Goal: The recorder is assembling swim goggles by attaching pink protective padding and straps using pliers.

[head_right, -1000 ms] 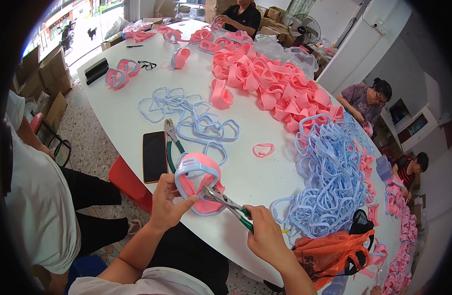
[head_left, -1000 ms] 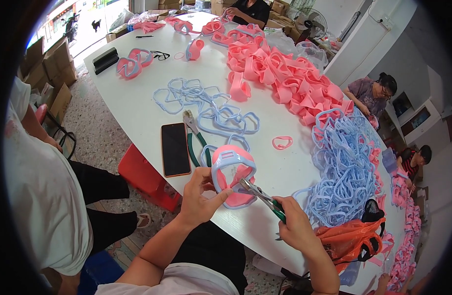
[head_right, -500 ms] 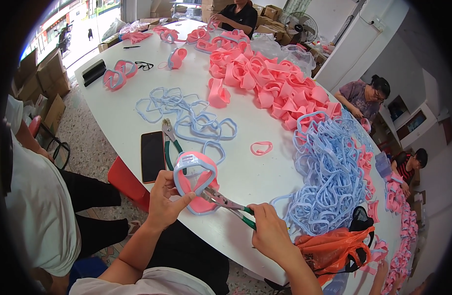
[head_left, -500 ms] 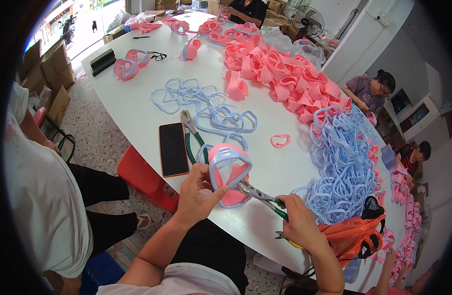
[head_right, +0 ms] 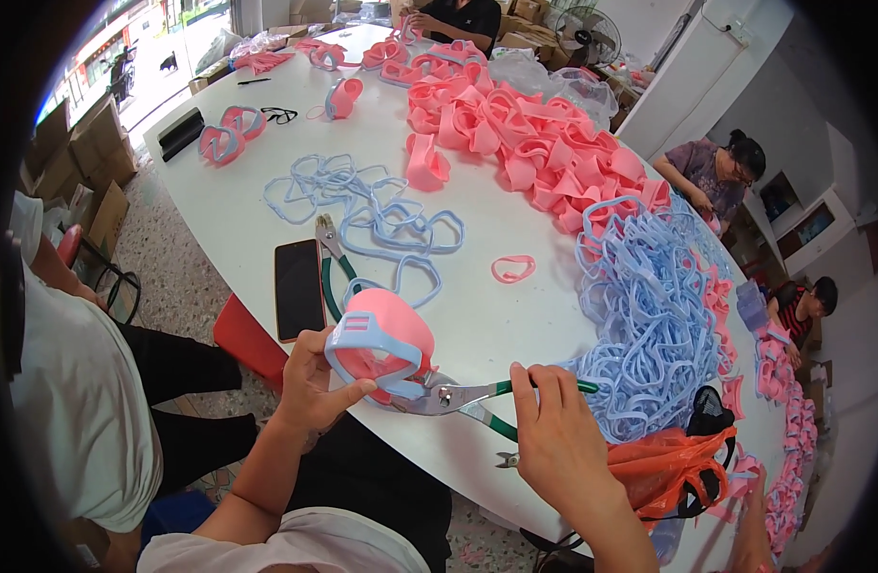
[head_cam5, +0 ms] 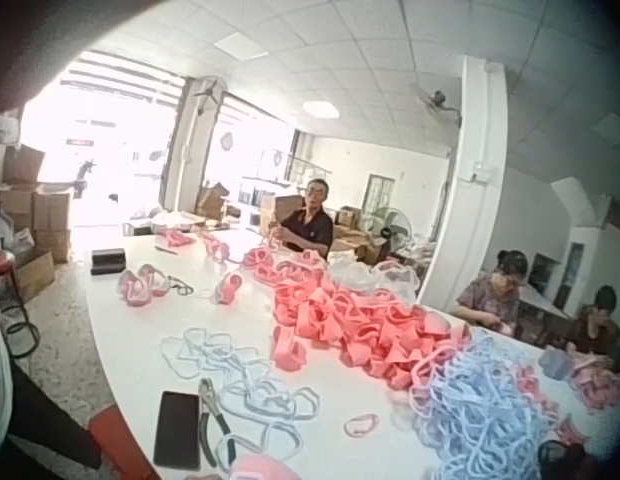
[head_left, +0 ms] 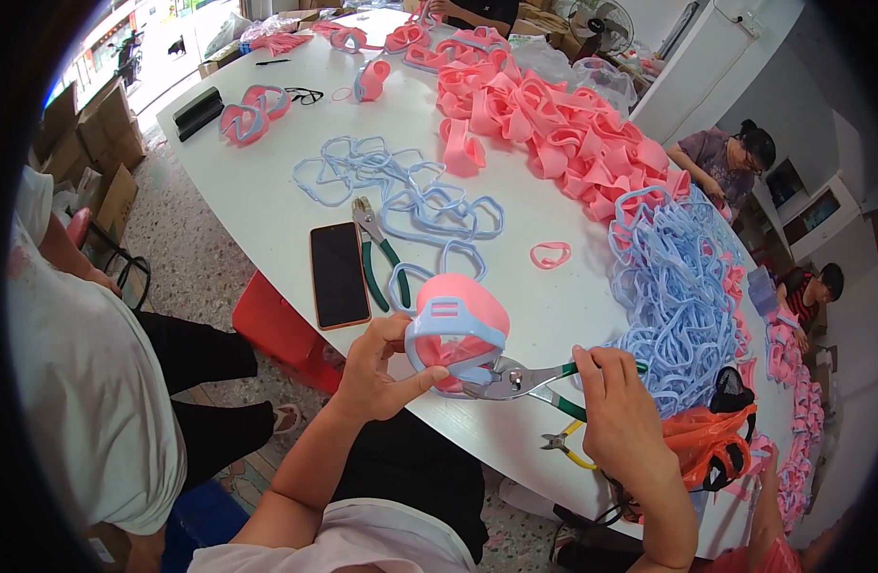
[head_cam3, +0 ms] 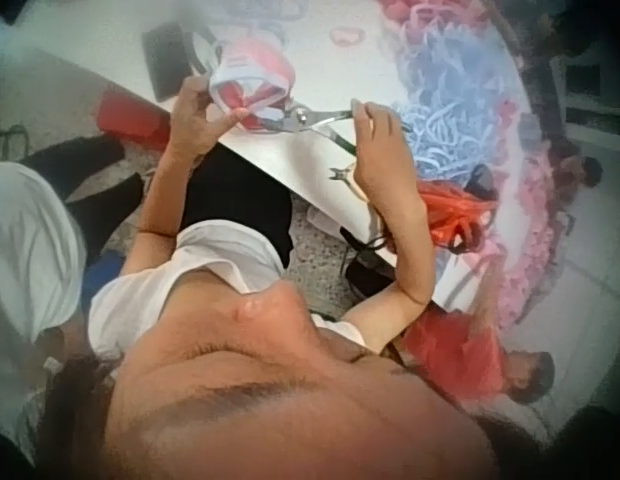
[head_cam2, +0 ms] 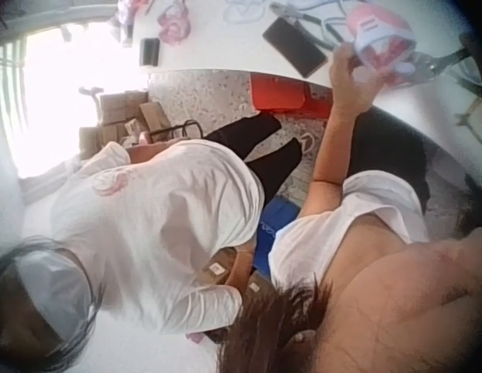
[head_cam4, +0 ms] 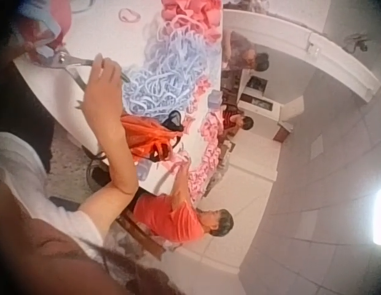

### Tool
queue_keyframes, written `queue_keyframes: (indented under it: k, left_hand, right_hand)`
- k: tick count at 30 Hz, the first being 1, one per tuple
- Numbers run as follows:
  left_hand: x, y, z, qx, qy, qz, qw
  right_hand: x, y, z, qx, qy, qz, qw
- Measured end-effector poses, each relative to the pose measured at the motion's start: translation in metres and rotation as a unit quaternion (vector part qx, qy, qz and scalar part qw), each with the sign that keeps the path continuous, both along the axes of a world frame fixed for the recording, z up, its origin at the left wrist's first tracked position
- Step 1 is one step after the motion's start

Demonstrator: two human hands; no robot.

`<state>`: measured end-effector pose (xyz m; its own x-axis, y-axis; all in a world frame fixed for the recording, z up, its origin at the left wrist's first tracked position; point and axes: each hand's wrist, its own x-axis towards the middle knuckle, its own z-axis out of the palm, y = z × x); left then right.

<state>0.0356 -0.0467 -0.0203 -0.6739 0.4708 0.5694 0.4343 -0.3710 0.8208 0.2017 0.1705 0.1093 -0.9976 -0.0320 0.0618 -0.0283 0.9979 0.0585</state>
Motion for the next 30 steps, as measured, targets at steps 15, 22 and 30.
queue_keyframes:
  k: [15, 22, 30]
  left_hand:
    - [0.004, 0.009, -0.003, 0.018, 0.05, -0.007, 0.999]
    - [0.0, 0.0, -0.012, -0.009, 0.055, -0.025, 0.998]
    - [0.003, 0.005, 0.0, 0.019, 0.054, -0.02, 0.998]
  right_hand:
    - [0.0, -0.01, 0.014, 0.24, 0.042, 0.019, 0.97]
    - [-0.002, -0.012, 0.012, 0.23, 0.094, 0.034, 0.968]
    - [-0.005, -0.013, 0.02, 0.278, 0.035, 0.045, 0.959]
